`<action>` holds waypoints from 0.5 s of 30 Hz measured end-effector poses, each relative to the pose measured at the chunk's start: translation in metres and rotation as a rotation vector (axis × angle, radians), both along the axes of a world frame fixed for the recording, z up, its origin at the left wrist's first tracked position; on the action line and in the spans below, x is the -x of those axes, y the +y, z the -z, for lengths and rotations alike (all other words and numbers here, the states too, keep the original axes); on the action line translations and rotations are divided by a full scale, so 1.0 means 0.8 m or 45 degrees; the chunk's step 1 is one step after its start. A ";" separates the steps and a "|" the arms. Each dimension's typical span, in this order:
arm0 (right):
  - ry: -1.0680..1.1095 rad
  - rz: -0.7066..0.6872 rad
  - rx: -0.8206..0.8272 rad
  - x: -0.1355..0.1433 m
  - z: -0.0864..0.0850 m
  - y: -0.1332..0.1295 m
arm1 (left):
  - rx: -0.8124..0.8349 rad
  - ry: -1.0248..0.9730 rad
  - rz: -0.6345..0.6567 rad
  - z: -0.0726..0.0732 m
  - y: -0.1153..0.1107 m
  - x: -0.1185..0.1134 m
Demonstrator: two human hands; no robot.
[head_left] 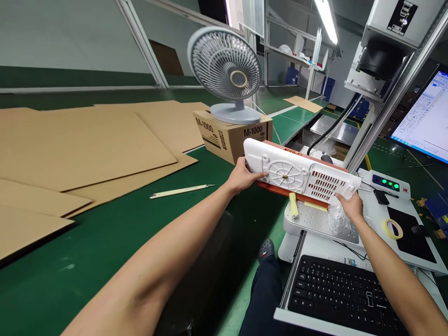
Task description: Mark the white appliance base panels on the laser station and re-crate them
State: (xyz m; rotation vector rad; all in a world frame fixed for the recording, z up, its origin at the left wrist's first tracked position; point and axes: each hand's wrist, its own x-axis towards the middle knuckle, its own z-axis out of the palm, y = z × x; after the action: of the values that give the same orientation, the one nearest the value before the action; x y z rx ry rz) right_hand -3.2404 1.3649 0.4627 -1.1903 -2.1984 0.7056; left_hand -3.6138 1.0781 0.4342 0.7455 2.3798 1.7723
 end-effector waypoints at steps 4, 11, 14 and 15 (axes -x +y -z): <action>0.014 0.013 0.006 0.002 -0.002 -0.004 | 0.067 0.029 -0.054 -0.001 0.005 0.001; 0.003 0.025 -0.007 0.002 -0.002 0.003 | 0.153 0.024 -0.110 -0.015 0.008 -0.003; 0.016 0.038 -0.002 0.003 0.003 0.009 | 0.186 0.019 -0.112 -0.019 0.006 -0.004; 0.023 0.043 -0.012 0.003 0.004 0.010 | 0.195 0.016 -0.111 -0.019 0.006 -0.004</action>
State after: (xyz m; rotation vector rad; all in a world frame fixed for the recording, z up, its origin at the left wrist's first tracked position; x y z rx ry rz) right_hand -3.2430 1.3729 0.4591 -1.2089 -2.1596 0.6892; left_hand -3.6103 1.0833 0.4494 0.6457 2.5573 1.5958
